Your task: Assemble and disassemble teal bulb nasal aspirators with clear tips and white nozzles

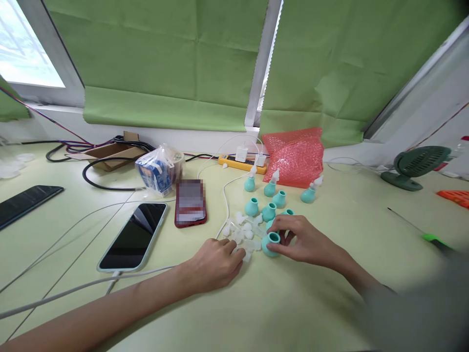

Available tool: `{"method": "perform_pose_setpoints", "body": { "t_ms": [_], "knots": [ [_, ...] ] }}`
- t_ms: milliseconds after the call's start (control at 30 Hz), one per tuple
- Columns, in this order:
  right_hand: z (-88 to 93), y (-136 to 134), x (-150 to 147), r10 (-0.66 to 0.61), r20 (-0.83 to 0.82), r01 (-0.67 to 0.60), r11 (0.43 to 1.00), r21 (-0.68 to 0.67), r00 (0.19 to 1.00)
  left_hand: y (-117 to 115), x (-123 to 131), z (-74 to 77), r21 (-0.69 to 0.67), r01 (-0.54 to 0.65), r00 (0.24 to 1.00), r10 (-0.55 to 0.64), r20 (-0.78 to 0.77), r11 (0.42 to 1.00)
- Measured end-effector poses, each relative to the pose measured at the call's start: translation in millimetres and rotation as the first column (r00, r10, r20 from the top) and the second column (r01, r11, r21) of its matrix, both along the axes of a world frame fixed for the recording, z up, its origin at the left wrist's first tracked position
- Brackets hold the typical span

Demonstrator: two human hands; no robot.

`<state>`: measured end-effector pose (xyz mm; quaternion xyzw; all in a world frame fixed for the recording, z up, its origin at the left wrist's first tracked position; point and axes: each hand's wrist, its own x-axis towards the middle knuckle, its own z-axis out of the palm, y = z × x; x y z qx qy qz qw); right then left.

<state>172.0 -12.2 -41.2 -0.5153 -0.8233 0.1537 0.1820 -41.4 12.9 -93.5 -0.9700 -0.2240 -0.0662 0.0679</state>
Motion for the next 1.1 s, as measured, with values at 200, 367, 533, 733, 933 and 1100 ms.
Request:
{"method": "perform_pose_setpoints", "body": {
  "t_ms": [200,367,533,733,933,1100],
  "knots": [
    [36.8,-2.7,32.3,-0.149,-0.148,0.166,0.981,0.104,0.978,3.8,1.3,-9.0,0.021,-0.052,0.998,0.053,-0.021,0.998],
    [45.2,14.0,83.1,-0.455,-0.139,0.473,0.812,0.342,0.880,-2.7,0.5,-0.8,-0.020,-0.030,0.998,0.031,0.055,0.999],
    [6.2,42.0,107.7,-0.500,0.034,0.492,0.860,0.138,0.865,-11.7,-0.5,5.9,0.013,0.225,0.972,-0.225,0.068,0.974],
    [-23.6,53.6,103.0,-0.375,0.024,0.374,0.927,0.027,0.927,-13.0,3.0,8.3,-0.056,0.181,0.983,-0.182,-0.005,0.982],
    [-17.3,47.6,113.6,-0.330,0.021,0.329,0.944,0.029,0.944,-11.2,3.3,9.0,-0.101,0.098,0.995,-0.098,0.004,0.990],
    [-15.7,50.1,126.0,-0.610,-0.053,0.576,0.711,0.403,0.790,-9.5,2.9,6.1,-0.087,0.061,0.997,-0.058,0.043,0.994]
  ]
}}
